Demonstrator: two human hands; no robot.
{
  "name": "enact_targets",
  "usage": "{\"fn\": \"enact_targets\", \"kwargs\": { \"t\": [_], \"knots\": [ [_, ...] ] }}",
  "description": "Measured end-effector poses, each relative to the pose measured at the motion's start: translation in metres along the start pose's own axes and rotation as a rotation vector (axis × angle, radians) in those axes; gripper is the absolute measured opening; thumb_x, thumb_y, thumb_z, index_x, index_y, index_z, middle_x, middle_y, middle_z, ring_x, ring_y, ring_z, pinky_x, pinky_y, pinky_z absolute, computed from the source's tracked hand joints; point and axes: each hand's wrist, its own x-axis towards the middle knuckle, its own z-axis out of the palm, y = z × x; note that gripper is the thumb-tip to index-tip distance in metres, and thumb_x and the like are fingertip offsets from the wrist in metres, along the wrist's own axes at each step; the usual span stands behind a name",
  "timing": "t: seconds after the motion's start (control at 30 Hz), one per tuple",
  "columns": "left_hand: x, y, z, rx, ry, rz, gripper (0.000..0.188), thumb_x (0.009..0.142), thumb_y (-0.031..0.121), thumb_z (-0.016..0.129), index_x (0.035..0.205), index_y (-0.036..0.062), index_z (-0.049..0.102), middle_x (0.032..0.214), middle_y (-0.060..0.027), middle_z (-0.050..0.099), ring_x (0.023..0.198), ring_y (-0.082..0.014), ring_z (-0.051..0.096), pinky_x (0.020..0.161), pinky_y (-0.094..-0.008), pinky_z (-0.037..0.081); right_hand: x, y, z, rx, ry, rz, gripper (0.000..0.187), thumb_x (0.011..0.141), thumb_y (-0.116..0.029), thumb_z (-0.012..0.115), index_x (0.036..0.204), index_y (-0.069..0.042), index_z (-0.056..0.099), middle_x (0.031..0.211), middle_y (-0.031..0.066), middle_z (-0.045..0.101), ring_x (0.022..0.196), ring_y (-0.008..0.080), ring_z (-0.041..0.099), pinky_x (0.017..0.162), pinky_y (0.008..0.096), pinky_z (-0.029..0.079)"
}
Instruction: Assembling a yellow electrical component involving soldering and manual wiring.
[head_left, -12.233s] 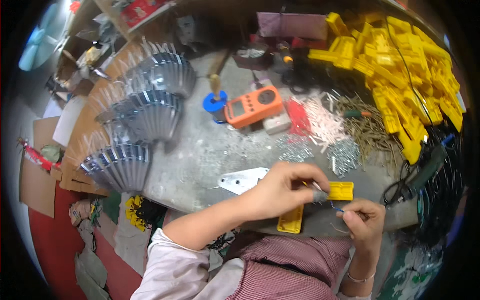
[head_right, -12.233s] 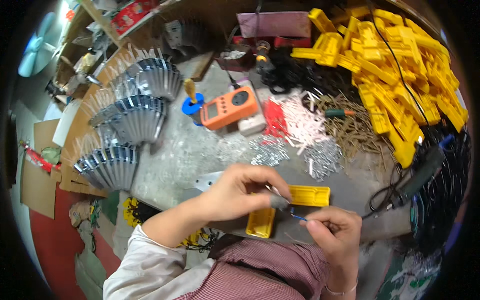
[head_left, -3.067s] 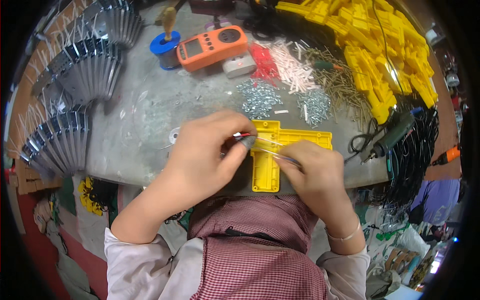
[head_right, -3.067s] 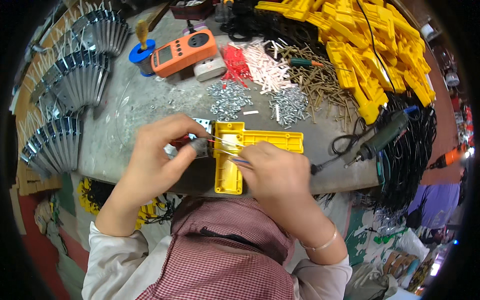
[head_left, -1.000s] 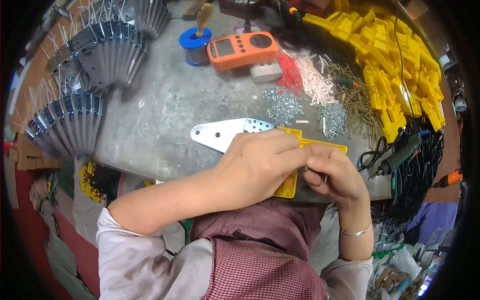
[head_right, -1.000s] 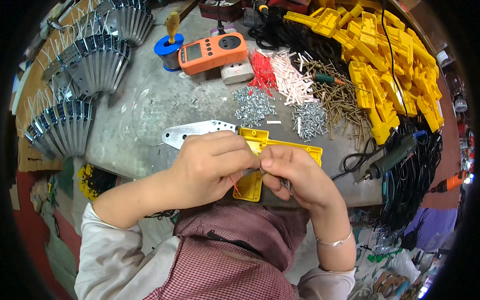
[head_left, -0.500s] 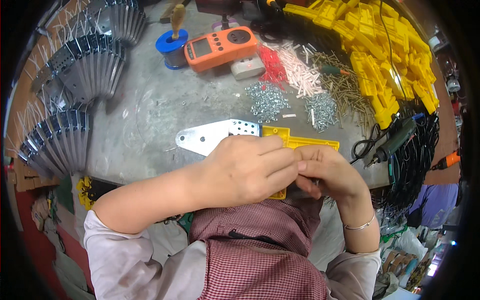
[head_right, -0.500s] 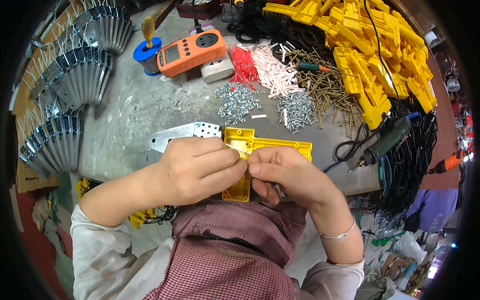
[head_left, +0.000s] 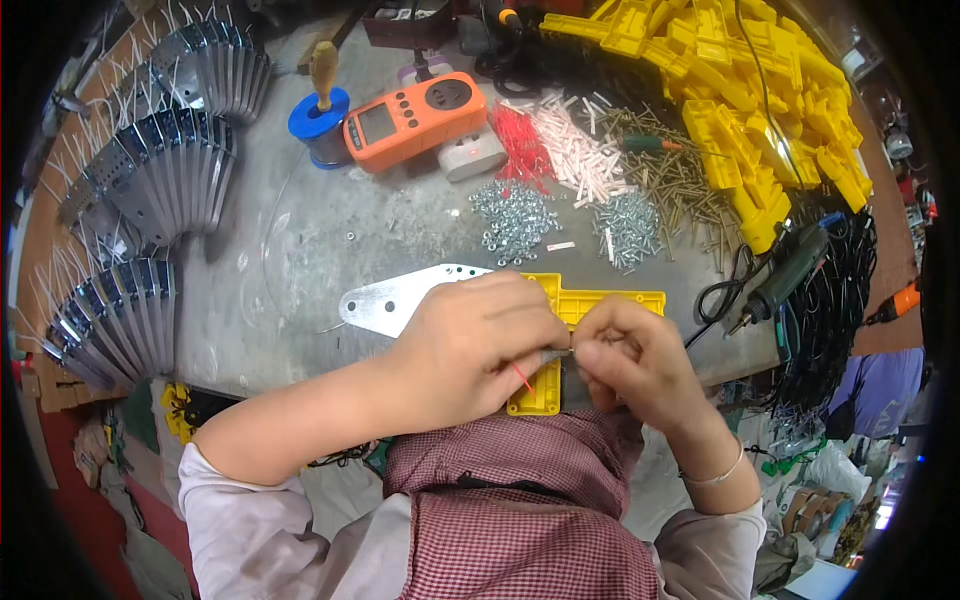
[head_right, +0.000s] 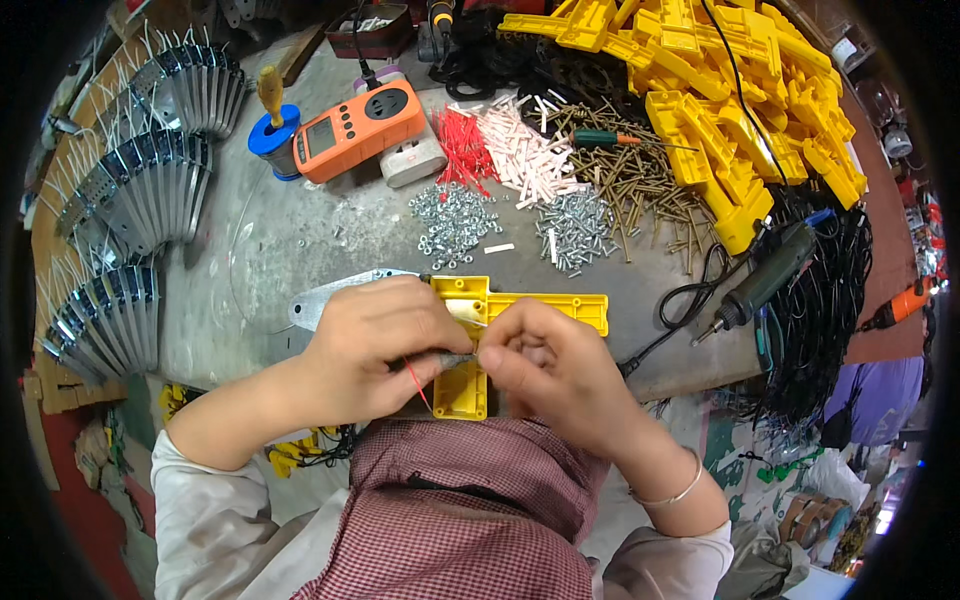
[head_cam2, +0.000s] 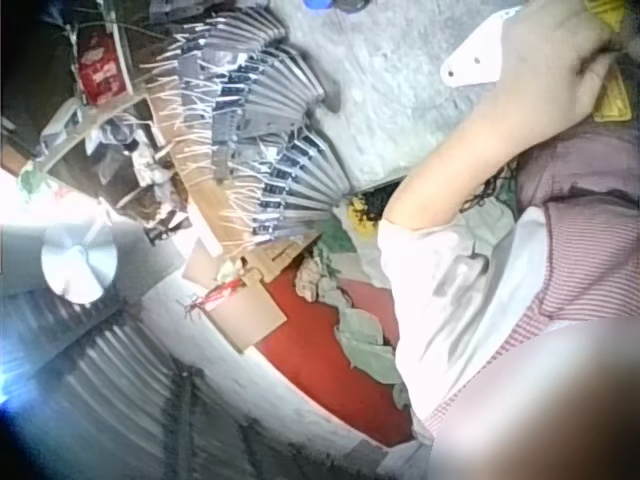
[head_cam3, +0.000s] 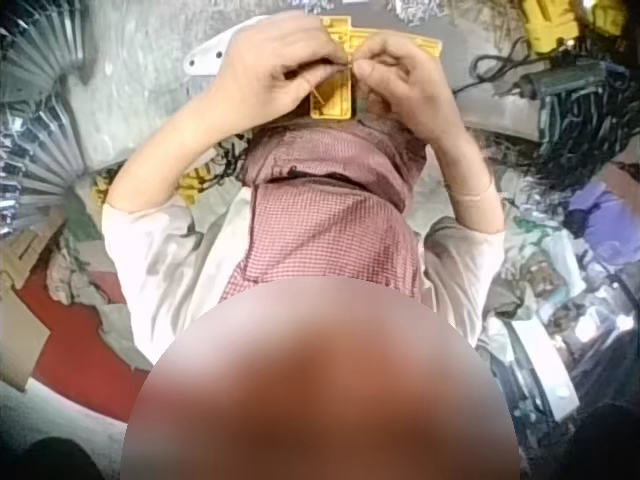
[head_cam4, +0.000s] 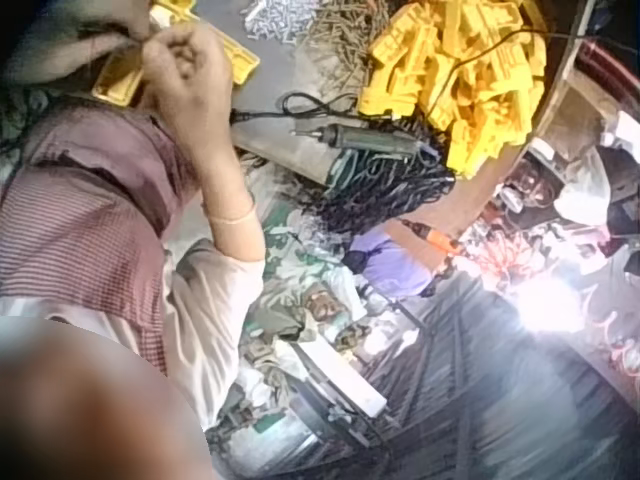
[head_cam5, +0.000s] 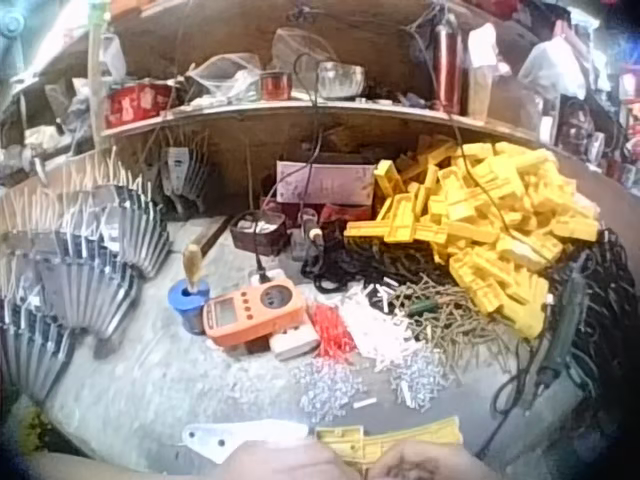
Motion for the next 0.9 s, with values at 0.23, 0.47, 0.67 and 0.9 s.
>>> {"fn": "enact_targets", "kwargs": {
  "t": [0.23, 0.47, 0.67, 0.9],
  "knots": [
    [0.002, 0.004, -0.002, -0.055, -0.062, -0.106, 0.018, 0.066, -0.004, 0.067, 0.082, 0.0032, 0.063, 0.077, -0.0089, 0.061, 0.073, -0.0272, 0.061, 0.066, -0.0353, 0.048, 0.004, 0.013, 0.002, -0.821, 0.190, -0.811, 0.014, 0.073, 0.000, 0.069, 0.081, -0.004, 0.059, 0.070, 0.0052, 0.058, 0.056, 0.0142, 0.058, 0.051, 0.0237, 0.046],
    [0.002, -0.006, -0.025, -0.119, -0.138, -0.087, 0.022, 0.073, 0.000, 0.063, 0.092, 0.0035, 0.071, 0.093, -0.0086, 0.067, 0.088, -0.0224, 0.062, 0.079, -0.0351, 0.049, 0.001, 0.020, -0.002, -0.289, 0.099, -0.404, 0.011, 0.078, -0.003, 0.069, 0.081, -0.002, 0.059, 0.071, 0.0005, 0.060, 0.063, 0.0040, 0.057, 0.054, 0.0190, 0.044],
    [0.005, 0.009, -0.025, -0.229, -0.013, -0.456, 0.022, 0.075, -0.001, 0.062, 0.096, 0.0018, 0.070, 0.088, -0.0071, 0.068, 0.085, -0.0172, 0.064, 0.076, -0.0296, 0.049, 0.005, -0.002, -0.034, -0.364, 0.146, -0.322, 0.018, 0.083, -0.017, 0.065, 0.086, 0.001, 0.067, 0.074, 0.0057, 0.063, 0.066, 0.0132, 0.061, 0.060, 0.0252, 0.048],
    [0.014, 0.008, -0.015, -0.069, 0.018, -0.428, 0.014, 0.074, -0.002, 0.063, 0.088, -0.0011, 0.064, 0.085, -0.0070, 0.067, 0.077, -0.0142, 0.062, 0.071, -0.0266, 0.049, 0.047, 0.003, -0.004, -1.343, 0.091, -0.787, 0.020, 0.076, -0.024, 0.069, 0.082, -0.006, 0.064, 0.076, 0.0079, 0.056, 0.072, 0.0244, 0.060, 0.065, 0.0375, 0.049]
  ]
}}
